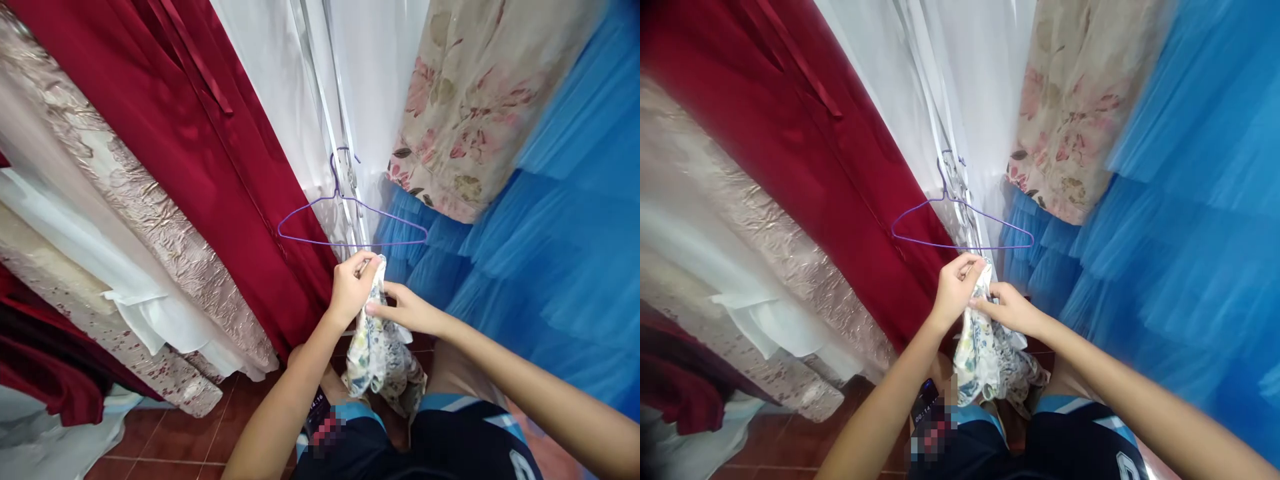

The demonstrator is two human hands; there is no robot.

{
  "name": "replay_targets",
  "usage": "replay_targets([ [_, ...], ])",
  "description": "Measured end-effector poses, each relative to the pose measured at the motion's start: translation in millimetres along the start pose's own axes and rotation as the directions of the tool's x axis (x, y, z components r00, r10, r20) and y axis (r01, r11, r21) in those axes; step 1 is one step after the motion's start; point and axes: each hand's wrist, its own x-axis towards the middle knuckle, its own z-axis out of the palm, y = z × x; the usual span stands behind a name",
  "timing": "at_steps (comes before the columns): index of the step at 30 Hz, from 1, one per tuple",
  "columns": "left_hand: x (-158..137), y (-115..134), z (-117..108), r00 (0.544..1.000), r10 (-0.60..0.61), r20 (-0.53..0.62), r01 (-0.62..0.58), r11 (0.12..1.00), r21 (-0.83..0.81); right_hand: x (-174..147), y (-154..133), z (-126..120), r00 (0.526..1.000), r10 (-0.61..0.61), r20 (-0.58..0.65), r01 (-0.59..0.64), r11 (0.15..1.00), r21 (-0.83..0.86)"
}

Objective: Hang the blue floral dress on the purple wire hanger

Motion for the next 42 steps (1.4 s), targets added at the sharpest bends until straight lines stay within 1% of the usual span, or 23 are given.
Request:
replay_targets([
  [2, 0, -2, 2, 0.995, -0.093, 0.048, 0.098, 0.987, -0.128, 3, -9, 0, 0.999, 0.041, -0.019, -0.039, 0.994, 0.107],
  [4, -4, -9, -3, 0.960, -0.212, 0.181, 0.254, 0.932, -0.258, 2, -14, -8, 0.994, 0.089, -0.058, -0.075, 0.975, 0.211],
  [6, -15, -17, -8, 0.880, -0.293, 0.373, 0.422, 0.843, -0.334, -1, -16, -20, 0.983, 0.117, -0.142, -0.074, 0.958, 0.278],
  [9, -38, -28, -5, 0.711, -0.340, 0.615, 0.623, 0.711, -0.327, -4, -22, -40, 0.949, 0.119, -0.293, -0.033, 0.959, 0.280],
  [10, -46, -32, 0, 0.663, -0.339, 0.668, 0.655, 0.694, -0.298, -4, -25, -47, 0.939, 0.106, -0.327, -0.018, 0.966, 0.260],
  [11, -53, -35, 6, 0.632, -0.327, 0.703, 0.661, 0.701, -0.268, -3, -27, -54, 0.931, 0.091, -0.354, -0.006, 0.972, 0.233],
  [12, -60, -38, 12, 0.626, -0.305, 0.718, 0.637, 0.731, -0.245, -2, -30, -62, 0.922, 0.076, -0.379, 0.003, 0.979, 0.204],
  [14, -69, -42, 24, 0.667, -0.268, 0.695, 0.554, 0.802, -0.223, 0, -34, -81, 0.901, 0.041, -0.432, 0.020, 0.990, 0.137],
  [16, -74, -43, 30, 0.739, -0.283, 0.612, 0.510, 0.828, -0.233, 3, -36, -104, 0.873, -0.007, -0.488, 0.042, 0.997, 0.060],
  [19, -74, -38, 29, 0.812, -0.357, 0.462, 0.522, 0.799, -0.300, 18, -34, -140, 0.825, -0.077, -0.560, 0.082, 0.996, -0.017],
  [22, -68, -23, 21, 0.833, -0.365, 0.415, 0.534, 0.727, -0.433, 49, -32, -165, 0.801, -0.093, -0.592, 0.115, 0.993, 0.000],
  [23, -65, -17, 19, 0.837, -0.348, 0.421, 0.531, 0.703, -0.474, 62, -31, -168, 0.811, -0.082, -0.579, 0.108, 0.994, 0.011],
  [25, -60, -10, 16, 0.851, -0.312, 0.422, 0.506, 0.702, -0.501, 89, -29, -168, 0.861, -0.044, -0.507, 0.071, 0.997, 0.033],
  [28, -56, -12, 5, 0.871, -0.348, 0.347, 0.471, 0.794, -0.384, 122, -25, -157, 0.944, 0.031, -0.328, -0.014, 0.999, 0.052],
  [30, -54, -20, -12, 0.877, -0.411, 0.248, 0.474, 0.824, -0.312, 133, -22, -147, 0.969, 0.100, -0.228, -0.084, 0.993, 0.079],
  [32, -54, -29, -37, 0.874, -0.440, 0.205, 0.483, 0.828, -0.285, 136, -20, -142, 0.974, 0.177, -0.143, -0.157, 0.977, 0.144],
  [33, -55, -33, -52, 0.869, -0.441, 0.222, 0.489, 0.830, -0.266, 134, -20, -140, 0.972, 0.210, -0.108, -0.188, 0.965, 0.185],
  [35, -55, -41, -83, 0.839, -0.437, 0.323, 0.507, 0.843, -0.177, 127, -20, -142, 0.964, 0.260, -0.057, -0.239, 0.939, 0.246],
  [37, -52, -50, -112, 0.774, -0.456, 0.440, 0.510, 0.860, -0.005, 119, -21, -146, 0.952, 0.305, -0.014, -0.289, 0.916, 0.277],
  [38, -49, -55, -124, 0.751, -0.464, 0.469, 0.473, 0.875, 0.109, 116, -21, -148, 0.945, 0.326, 0.010, -0.315, 0.904, 0.288],
  [39, -45, -60, -136, 0.753, -0.458, 0.473, 0.397, 0.889, 0.229, 114, -21, -150, 0.938, 0.344, 0.033, -0.338, 0.893, 0.298],
  [40, -39, -65, -146, 0.778, -0.434, 0.455, 0.295, 0.891, 0.345, 112, -21, -151, 0.932, 0.359, 0.056, -0.358, 0.883, 0.305],
  [42, -20, -74, -164, 0.863, -0.338, 0.375, 0.093, 0.837, 0.539, 111, -21, -151, 0.924, 0.374, 0.084, -0.381, 0.871, 0.311],
])
